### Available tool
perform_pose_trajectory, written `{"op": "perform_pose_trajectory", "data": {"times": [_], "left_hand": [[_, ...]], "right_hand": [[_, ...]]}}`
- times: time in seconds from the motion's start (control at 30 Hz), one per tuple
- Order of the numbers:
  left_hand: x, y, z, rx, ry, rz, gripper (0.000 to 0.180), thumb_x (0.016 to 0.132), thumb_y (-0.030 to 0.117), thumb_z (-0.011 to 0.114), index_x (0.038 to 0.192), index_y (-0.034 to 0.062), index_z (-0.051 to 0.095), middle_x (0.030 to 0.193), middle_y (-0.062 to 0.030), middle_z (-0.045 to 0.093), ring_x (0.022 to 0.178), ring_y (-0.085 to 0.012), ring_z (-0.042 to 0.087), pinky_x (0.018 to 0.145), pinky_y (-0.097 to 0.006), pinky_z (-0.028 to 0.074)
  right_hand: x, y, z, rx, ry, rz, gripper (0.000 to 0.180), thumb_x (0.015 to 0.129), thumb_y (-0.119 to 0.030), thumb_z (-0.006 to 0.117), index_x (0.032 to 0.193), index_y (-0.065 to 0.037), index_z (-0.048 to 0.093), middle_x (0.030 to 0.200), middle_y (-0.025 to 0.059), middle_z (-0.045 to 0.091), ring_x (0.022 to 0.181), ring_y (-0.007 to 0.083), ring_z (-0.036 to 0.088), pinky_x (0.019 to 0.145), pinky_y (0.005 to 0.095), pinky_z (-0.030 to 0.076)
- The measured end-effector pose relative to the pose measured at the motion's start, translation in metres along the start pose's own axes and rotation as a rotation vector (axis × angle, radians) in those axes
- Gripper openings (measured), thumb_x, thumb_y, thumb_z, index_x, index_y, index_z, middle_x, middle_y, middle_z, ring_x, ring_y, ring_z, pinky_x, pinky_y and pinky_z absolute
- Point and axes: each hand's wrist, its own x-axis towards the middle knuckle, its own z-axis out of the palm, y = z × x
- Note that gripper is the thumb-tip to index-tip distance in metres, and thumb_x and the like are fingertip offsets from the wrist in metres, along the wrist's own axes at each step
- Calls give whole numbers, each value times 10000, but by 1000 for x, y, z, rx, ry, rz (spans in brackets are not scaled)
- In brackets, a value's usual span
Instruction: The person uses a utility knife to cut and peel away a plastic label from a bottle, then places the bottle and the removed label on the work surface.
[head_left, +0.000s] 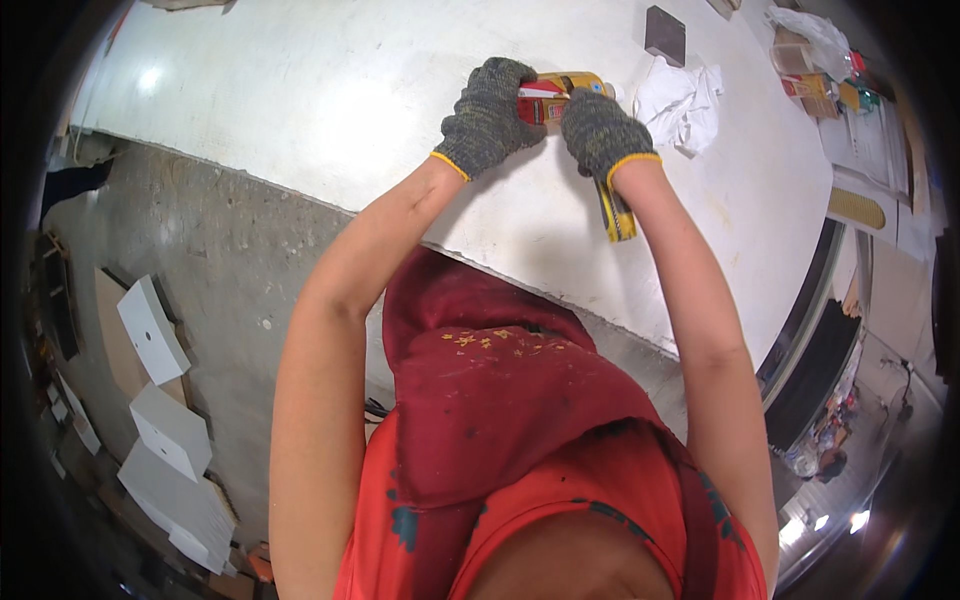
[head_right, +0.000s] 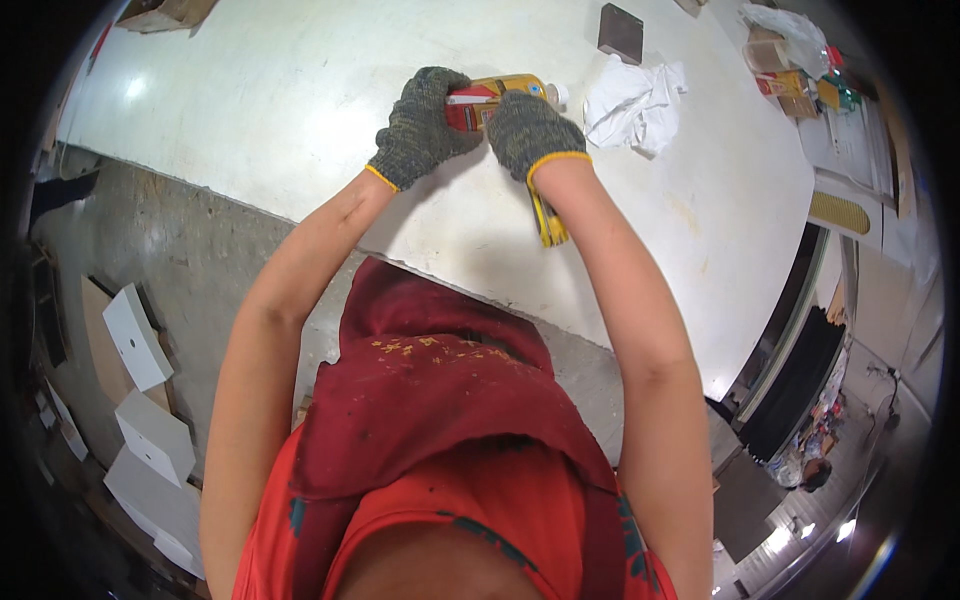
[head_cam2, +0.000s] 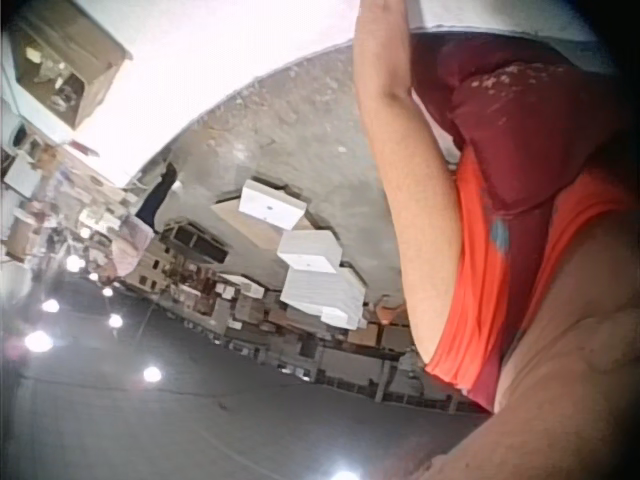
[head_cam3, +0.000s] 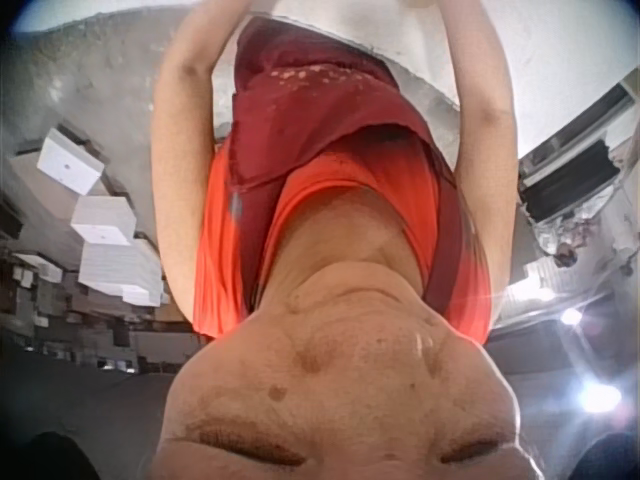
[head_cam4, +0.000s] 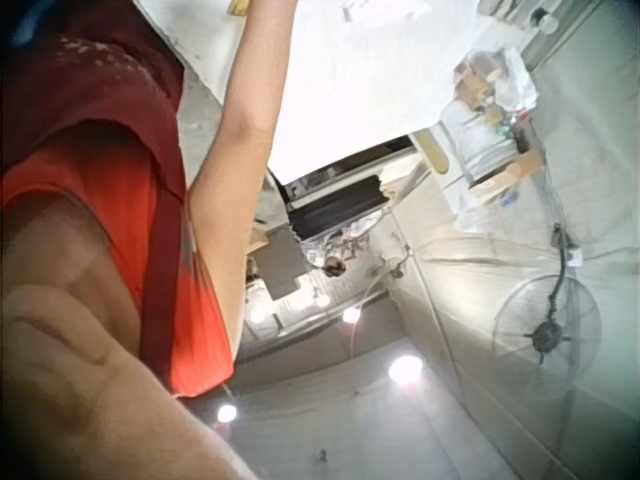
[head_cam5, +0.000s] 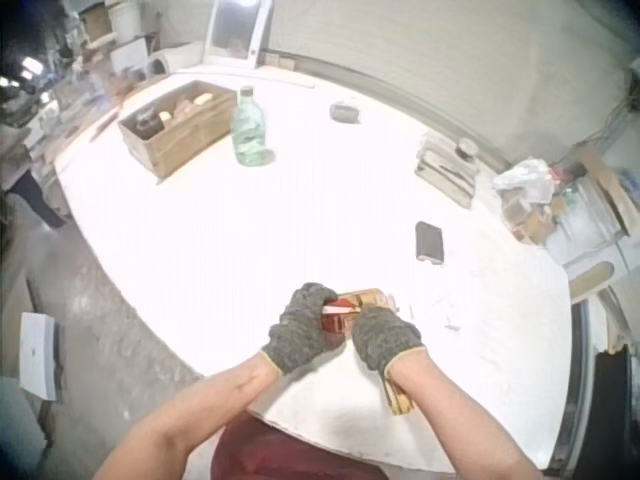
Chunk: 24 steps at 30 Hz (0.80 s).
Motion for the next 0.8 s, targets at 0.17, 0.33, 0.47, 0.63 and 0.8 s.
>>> {"op": "perform_pose_trajectory", "data": {"times": [0.17,0.33,0.47,0.63,0.8], "left_hand": [[6,-8,-3,26,-71,28,706,541,305,873,1131,88,552,1070,-110,569,987,-270,584,878,-373,494],[10,-2,-13,-67,-206,-45,766,503,311,892,1144,75,546,1099,-133,565,1008,-290,580,899,-384,488],[13,2,-17,2,-245,-43,803,509,388,895,1148,73,524,1089,-125,579,988,-253,606,883,-361,504],[21,8,-19,-66,-336,-161,824,490,393,896,1139,36,535,1079,-143,602,995,-257,611,884,-352,503],[38,-11,-28,-143,-387,-296,794,558,460,856,1139,9,558,1000,-146,653,906,-240,642,825,-326,521]], "right_hand": [[-16,-10,17,126,127,129,332,901,-196,439,1114,29,560,1043,224,632,977,338,625,848,410,498],[-37,-21,52,128,226,248,346,902,-189,416,1128,48,525,1045,235,627,951,352,625,834,440,494],[-32,-23,60,270,151,357,369,900,-175,410,1173,62,482,1007,217,641,907,350,635,811,455,495],[-39,-20,76,218,248,254,313,909,-198,427,1122,20,496,954,252,632,872,342,642,748,469,507],[-58,-9,104,398,38,297,244,937,-225,416,1039,-32,526,955,213,632,824,343,643,717,478,506]]}}
